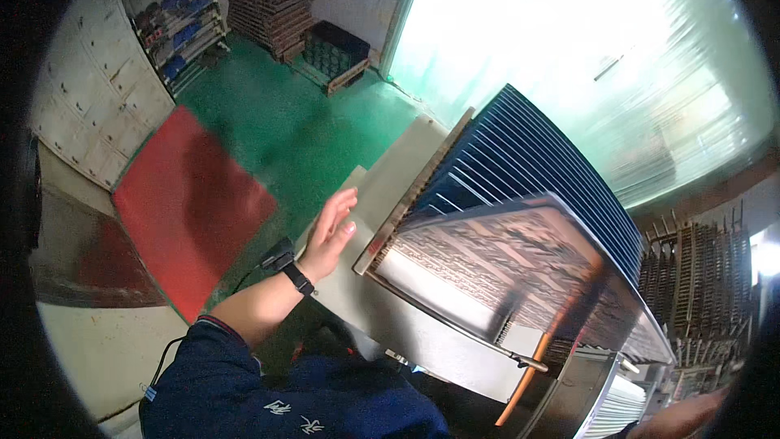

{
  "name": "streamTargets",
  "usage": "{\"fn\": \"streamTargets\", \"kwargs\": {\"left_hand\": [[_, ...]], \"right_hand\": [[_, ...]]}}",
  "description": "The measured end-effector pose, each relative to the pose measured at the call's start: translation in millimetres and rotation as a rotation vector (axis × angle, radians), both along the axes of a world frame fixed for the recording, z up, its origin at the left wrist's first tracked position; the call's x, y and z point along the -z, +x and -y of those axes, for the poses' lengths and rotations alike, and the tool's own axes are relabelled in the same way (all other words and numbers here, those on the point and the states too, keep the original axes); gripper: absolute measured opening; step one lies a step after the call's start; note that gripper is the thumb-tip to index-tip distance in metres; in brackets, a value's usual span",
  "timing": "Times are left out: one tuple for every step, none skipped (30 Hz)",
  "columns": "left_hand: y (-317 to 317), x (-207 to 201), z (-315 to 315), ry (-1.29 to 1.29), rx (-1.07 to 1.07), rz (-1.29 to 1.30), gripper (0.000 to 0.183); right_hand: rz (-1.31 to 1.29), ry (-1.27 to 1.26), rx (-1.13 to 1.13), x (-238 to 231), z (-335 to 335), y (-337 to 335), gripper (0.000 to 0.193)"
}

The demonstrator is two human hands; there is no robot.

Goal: Sorting printed circuit panels into vertical and slotted racks and updating production logs.

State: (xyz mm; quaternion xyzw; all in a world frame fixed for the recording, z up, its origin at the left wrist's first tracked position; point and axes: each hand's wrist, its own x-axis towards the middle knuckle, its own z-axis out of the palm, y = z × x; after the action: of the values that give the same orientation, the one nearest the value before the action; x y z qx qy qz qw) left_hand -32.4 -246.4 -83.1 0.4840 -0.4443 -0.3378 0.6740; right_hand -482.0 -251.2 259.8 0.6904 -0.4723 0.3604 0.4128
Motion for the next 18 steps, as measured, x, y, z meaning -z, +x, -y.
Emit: {"fn": "streamTargets", "kwargs": {"left_hand": [[-2.6,19.0,-1.7,0.083,0.007,0.04,0.055],[-6.9,36.5,1.5,0.093,0.0,0.018,0.052],[-7.6,50.3,1.1,0.098,-0.003,0.002,0.052],[-6.4,63.8,-0.1,0.155,-0.016,0.094,0.052],[-4.5,80.8,-1.6,0.209,-0.024,0.183,0.053],[-5.0,94.9,0.2,0.2,-0.039,0.208,0.053],[-4.0,108.7,-3.5,0.197,-0.031,0.192,0.053],[-0.2,114.6,-7.6,0.181,0.007,0.31,0.052],[0.8,117.7,-8.7,0.156,0.048,0.426,0.051],[0.3,119.5,-8.0,0.105,0.044,0.484,0.051],[0.9,120.0,-10.8,0.117,0.048,0.474,0.051],[1.1,118.3,-8.9,0.119,0.034,0.435,0.051],[1.4,117.6,-8.2,0.123,0.018,0.397,0.051],[2.4,118.1,-9.6,0.131,0.022,0.39,0.051],[1.7,118.7,-9.1,0.123,0.035,0.389,0.05],[1.5,118.8,-8.8,0.115,0.047,0.389,0.049],[1.7,117.7,-9.3,0.124,0.05,0.382,0.049],[2.6,115.7,-9.2,0.11,0.056,0.374,0.049]], "right_hand": [[0.028,0.05,-0.035,-4.3,3.0,27.3,0.052],[0.04,0.089,-0.058,-11.9,-0.1,57.9,0.054],[0.072,0.143,-0.094,-11.5,2.4,80.3,0.056],[0.157,0.412,0.027,2.0,6.4,99.9,0.064],[-0.083,0.66,0.042,-1.9,13.6,113.2,0.065],[-0.007,0.97,-0.235,-4.4,27.5,126.4,0.066],[0.057,1.043,-0.231,6.6,27.3,143.6,0.067],[-0.243,1.083,-0.159,11.4,33.8,158.1,0.069],[-0.35,1.072,-0.148,27.9,37.6,158.4,0.078],[-0.355,1.107,-0.132,41.1,39.0,161.2,0.081],[-0.359,1.151,-0.125,54.9,40.6,163.0,0.084],[-0.365,1.159,-0.114,63.8,42.2,162.1,0.084],[-0.347,1.139,-0.082,71.8,44.1,160.4,0.084],[-0.329,1.119,-0.056,80.3,46.9,158.3,0.084],[-0.335,1.126,-0.047,90.0,49.3,152.7,0.084],[-0.298,1.089,-0.052,100.3,51.4,145.1,0.084],[-0.261,1.055,-0.06,107.8,53.3,139.2,0.085],[-0.285,1.033,-0.057,110.9,55.1,134.5,0.084]]}}
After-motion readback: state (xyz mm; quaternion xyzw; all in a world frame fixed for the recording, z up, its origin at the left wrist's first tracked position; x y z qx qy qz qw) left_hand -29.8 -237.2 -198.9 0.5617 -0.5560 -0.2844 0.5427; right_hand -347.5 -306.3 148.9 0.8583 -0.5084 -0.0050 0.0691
